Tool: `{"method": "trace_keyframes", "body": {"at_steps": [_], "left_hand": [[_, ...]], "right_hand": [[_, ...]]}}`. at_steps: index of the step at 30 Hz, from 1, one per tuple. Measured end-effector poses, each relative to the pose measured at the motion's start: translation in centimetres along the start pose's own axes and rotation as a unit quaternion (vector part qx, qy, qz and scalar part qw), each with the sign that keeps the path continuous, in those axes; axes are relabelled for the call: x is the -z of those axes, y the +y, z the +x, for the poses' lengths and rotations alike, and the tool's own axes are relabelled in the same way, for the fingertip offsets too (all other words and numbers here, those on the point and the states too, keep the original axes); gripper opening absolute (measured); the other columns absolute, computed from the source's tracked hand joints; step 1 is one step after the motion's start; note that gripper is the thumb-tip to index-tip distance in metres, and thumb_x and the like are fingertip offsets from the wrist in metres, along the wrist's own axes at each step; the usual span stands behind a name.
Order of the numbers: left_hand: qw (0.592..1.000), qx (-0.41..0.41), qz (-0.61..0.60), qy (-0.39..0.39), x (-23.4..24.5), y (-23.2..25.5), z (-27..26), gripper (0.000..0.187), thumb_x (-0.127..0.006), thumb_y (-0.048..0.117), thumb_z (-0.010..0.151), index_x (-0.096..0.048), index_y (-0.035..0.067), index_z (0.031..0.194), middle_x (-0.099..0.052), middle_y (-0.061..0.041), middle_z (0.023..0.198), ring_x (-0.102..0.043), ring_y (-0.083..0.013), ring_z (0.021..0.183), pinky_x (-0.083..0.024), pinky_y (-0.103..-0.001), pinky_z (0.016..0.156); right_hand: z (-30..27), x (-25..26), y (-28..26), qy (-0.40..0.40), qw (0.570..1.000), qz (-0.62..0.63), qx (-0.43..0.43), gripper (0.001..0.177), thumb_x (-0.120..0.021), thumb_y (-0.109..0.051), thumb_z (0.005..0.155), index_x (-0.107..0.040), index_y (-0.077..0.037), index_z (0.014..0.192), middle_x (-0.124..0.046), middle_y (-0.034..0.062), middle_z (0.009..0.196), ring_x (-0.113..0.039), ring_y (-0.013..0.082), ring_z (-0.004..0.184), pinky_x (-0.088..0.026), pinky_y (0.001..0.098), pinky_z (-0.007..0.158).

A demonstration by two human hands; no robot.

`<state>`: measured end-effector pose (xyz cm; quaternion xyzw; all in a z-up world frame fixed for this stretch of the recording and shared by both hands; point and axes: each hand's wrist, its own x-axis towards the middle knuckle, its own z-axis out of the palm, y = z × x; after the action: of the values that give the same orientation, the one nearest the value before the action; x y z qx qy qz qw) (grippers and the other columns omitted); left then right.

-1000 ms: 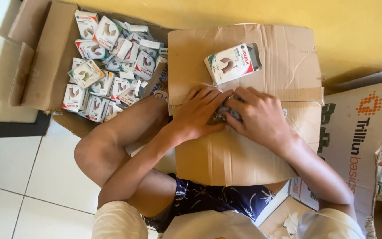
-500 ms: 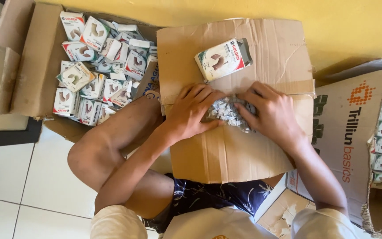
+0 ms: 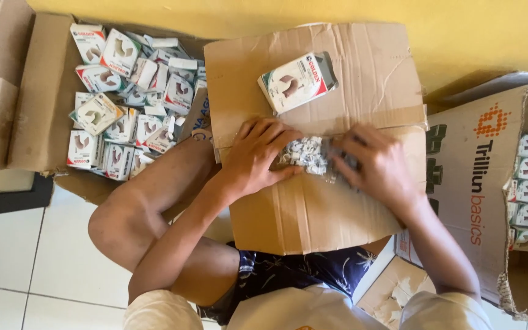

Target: Packing small bags of hardware into individual cardboard boxes for retail or shipping.

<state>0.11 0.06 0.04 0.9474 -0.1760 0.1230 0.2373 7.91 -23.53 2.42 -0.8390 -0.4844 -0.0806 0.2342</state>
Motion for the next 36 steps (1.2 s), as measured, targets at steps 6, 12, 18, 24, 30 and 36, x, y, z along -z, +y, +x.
{"method": "trace_keyframes", "body": {"at_steps": [6,12,18,24,30,36], "left_hand": [[1.0,0.005,-0.013,-0.025,0.7,0.3,0.2,0.053,-0.071,0.049,0.079,-0.057,0.017,0.119,-0.057,-0.002,0.108,-0.051,-0.022,0.112,-0.033,-0.044,0.103],[0.999,0.01,-0.032,-0.026,0.1,-0.1,0.1,0.052,-0.072,0.048,0.079,-0.058,0.017,0.119,-0.057,-0.004,0.108,-0.051,-0.0239,0.113,-0.034,-0.046,0.102],[1.0,-0.006,-0.014,-0.027,0.7,0.0,0.3,0.051,-0.07,0.049,0.08,-0.057,0.018,0.118,-0.056,-0.002,0.111,-0.051,-0.0219,0.114,-0.033,-0.045,0.103],[0.999,0.002,-0.023,-0.04,0.5,-0.1,0.1,0.049,-0.071,0.047,0.08,-0.059,0.017,0.116,-0.056,-0.003,0.109,-0.05,-0.0235,0.116,-0.033,-0.046,0.103],[1.0,-0.018,-0.009,-0.011,0.4,-0.1,0.0,0.051,-0.07,0.049,0.08,-0.057,0.018,0.118,-0.055,-0.002,0.111,-0.05,-0.0221,0.117,-0.033,-0.044,0.104],[0.999,0.002,-0.039,-0.03,0.5,0.0,0.1,0.048,-0.072,0.045,0.08,-0.058,0.017,0.117,-0.056,-0.003,0.109,-0.049,-0.0227,0.116,-0.032,-0.045,0.104]], "right_hand": [[-0.1,0.7,-1.5,-0.006,0.999,0.041,0.018,0.013,-0.068,-0.021,0.084,-0.067,-0.009,0.083,-0.057,0.008,0.081,-0.062,0.0296,0.076,-0.051,0.0389,0.06],[-0.6,-0.1,0.7,-0.001,1.0,-0.022,0.011,0.014,-0.07,-0.021,0.083,-0.066,-0.007,0.081,-0.056,0.0084,0.081,-0.061,0.0291,0.076,-0.049,0.039,0.06],[-0.8,0.8,-1.2,-0.025,0.999,0.02,0.029,0.012,-0.071,-0.02,0.08,-0.068,-0.009,0.08,-0.059,0.0084,0.083,-0.063,0.0284,0.078,-0.051,0.0373,0.06],[0.5,0.9,0.7,-0.011,1.0,-0.003,-0.011,0.011,-0.068,-0.017,0.085,-0.068,-0.006,0.083,-0.057,0.0089,0.083,-0.062,0.0276,0.079,-0.051,0.0364,0.063],[0.7,1.9,-2.9,-0.048,0.996,0.072,0.037,0.01,-0.07,-0.019,0.079,-0.069,-0.009,0.081,-0.061,0.0086,0.082,-0.063,0.0277,0.077,-0.053,0.038,0.062],[2.1,0.3,0.9,-0.005,1.0,0.003,0.001,0.014,-0.069,-0.022,0.085,-0.067,-0.008,0.089,-0.058,0.0082,0.084,-0.062,0.0287,0.081,-0.051,0.0394,0.062]]}}
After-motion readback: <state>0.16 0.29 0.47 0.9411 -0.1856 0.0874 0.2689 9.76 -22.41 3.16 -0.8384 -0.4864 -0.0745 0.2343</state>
